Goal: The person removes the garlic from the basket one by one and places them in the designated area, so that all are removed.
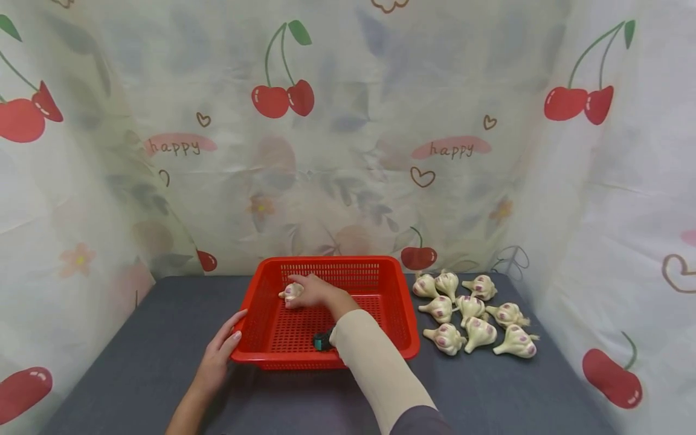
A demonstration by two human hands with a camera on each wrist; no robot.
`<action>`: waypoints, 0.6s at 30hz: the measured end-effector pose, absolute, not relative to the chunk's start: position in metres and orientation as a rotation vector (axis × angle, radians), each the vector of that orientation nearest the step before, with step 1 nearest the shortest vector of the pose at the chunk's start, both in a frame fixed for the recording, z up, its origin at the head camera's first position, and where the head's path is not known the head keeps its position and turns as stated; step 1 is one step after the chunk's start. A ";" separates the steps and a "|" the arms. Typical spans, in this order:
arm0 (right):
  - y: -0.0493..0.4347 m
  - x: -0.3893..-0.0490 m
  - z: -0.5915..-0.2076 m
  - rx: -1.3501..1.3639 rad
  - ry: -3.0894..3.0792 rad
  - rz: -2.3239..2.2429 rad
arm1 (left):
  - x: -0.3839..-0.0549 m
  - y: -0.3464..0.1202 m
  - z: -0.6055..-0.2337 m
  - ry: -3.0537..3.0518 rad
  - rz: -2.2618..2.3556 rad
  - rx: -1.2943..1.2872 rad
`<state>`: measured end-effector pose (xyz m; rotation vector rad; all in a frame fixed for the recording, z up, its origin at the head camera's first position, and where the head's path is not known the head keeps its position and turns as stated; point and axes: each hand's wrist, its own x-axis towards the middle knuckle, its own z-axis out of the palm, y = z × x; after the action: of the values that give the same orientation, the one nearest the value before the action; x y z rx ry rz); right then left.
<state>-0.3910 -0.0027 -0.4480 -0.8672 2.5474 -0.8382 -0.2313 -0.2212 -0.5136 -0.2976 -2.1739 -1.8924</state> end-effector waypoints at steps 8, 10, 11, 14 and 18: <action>-0.006 -0.392 -0.450 -0.834 2.544 -0.776 | -0.231 -0.222 -0.513 -2.180 -1.856 -0.311; -0.005 -0.390 -0.447 -0.817 2.486 -0.852 | -0.231 -0.222 -0.513 -2.175 -1.859 -0.320; -0.003 -0.389 -0.446 -0.808 2.453 -0.884 | -0.231 -0.222 -0.513 -2.173 -1.864 -0.320; 0.001 -0.385 -0.443 -0.782 2.346 -0.956 | -0.232 -0.222 -0.514 -2.166 -1.870 -0.322; 0.008 -0.381 -0.440 -0.750 2.225 -0.947 | -0.232 -0.222 -0.515 -2.160 -1.864 -0.319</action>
<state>-0.3806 0.0076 -0.4402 -0.7496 2.2251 -0.9472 -0.2317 -0.2218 -0.5149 -0.3191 -2.1599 -1.8643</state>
